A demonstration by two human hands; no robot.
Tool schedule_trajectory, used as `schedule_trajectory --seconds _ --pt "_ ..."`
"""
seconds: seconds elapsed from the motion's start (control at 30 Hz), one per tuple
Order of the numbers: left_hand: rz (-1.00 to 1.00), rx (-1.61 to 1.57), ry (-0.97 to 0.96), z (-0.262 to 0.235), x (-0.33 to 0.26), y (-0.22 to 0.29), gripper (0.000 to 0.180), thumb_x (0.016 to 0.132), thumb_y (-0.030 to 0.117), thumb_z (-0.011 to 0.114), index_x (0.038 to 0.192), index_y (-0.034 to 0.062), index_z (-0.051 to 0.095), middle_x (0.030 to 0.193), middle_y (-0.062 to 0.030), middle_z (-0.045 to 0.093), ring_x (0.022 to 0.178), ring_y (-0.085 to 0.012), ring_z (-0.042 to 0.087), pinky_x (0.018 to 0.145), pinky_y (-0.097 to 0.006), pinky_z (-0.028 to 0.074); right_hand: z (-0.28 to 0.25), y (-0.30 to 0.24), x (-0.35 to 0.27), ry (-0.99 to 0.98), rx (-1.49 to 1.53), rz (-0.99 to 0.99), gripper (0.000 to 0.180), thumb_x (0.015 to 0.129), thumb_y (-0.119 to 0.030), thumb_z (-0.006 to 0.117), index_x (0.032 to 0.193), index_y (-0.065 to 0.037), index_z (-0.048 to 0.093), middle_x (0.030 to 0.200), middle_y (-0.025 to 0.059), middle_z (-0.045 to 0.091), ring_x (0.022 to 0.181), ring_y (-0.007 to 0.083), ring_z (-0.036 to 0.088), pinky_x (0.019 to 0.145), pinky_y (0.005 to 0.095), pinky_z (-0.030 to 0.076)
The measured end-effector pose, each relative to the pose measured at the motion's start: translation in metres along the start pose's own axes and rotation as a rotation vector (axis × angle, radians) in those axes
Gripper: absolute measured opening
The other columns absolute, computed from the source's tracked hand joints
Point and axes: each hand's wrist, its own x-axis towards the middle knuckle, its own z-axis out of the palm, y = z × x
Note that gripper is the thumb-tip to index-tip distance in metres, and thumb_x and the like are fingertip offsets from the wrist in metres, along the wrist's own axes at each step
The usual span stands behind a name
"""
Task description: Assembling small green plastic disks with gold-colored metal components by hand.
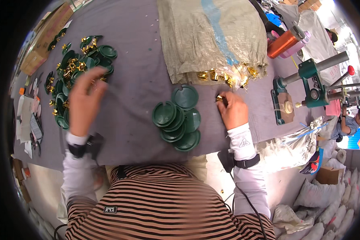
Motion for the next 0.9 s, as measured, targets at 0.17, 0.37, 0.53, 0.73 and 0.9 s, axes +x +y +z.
schedule_trajectory --seconds 0.17,0.37,0.53,0.73,0.9 --pt "0.615 0.031 -0.512 0.084 -0.044 0.002 0.046 0.072 0.012 0.077 0.115 0.0070 0.061 0.124 -0.0096 0.061 0.121 -0.0280 0.054 0.100 -0.038 0.046 0.008 -0.025 -0.013 0.047 0.118 -0.096 0.025 0.075 -0.012 0.075 0.098 -0.005 0.068 0.094 0.0132 0.068 0.088 0.0323 0.062 0.076 0.0390 0.050" --pt "0.599 -0.012 -0.416 0.104 -0.041 -0.010 0.037 0.078 0.008 0.072 0.113 0.0040 0.063 0.111 -0.0095 0.066 0.105 -0.0240 0.063 0.090 -0.034 0.051 0.001 -0.040 -0.019 0.109 0.332 0.028 0.027 0.074 -0.001 0.075 0.100 -0.004 0.069 0.098 0.0117 0.068 0.084 0.0243 0.066 0.075 0.0316 0.053" --pt "-0.287 -0.601 -0.454 0.087 -0.047 0.023 0.021 0.090 0.007 0.064 0.108 -0.0031 0.065 0.095 -0.0062 0.069 0.084 -0.0118 0.064 0.078 -0.026 0.052 -0.012 -0.106 -0.020 0.088 0.696 0.025 0.029 0.074 0.002 0.076 0.101 -0.002 0.067 0.102 0.0111 0.067 0.080 0.0162 0.067 0.068 0.0256 0.055" --pt "-0.455 -1.001 -0.366 0.098 -0.061 0.039 0.021 0.093 0.012 0.063 0.104 -0.0059 0.065 0.089 -0.0021 0.068 0.078 -0.0063 0.059 0.068 -0.022 0.048 -0.003 -0.126 -0.017 0.144 0.583 -0.204 0.029 0.072 0.000 0.077 0.099 -0.003 0.067 0.099 0.0121 0.066 0.082 0.0233 0.068 0.068 0.0296 0.056" --pt "-0.067 -0.473 -0.259 0.093 -0.070 0.056 0.019 0.089 0.009 0.064 0.106 0.0002 0.066 0.092 -0.0113 0.070 0.078 -0.0233 0.067 0.070 -0.031 0.051 -0.004 -0.124 -0.020 0.174 0.423 -0.315 0.028 0.072 0.001 0.076 0.099 -0.003 0.067 0.098 0.0110 0.067 0.081 0.0220 0.069 0.070 0.0285 0.056"
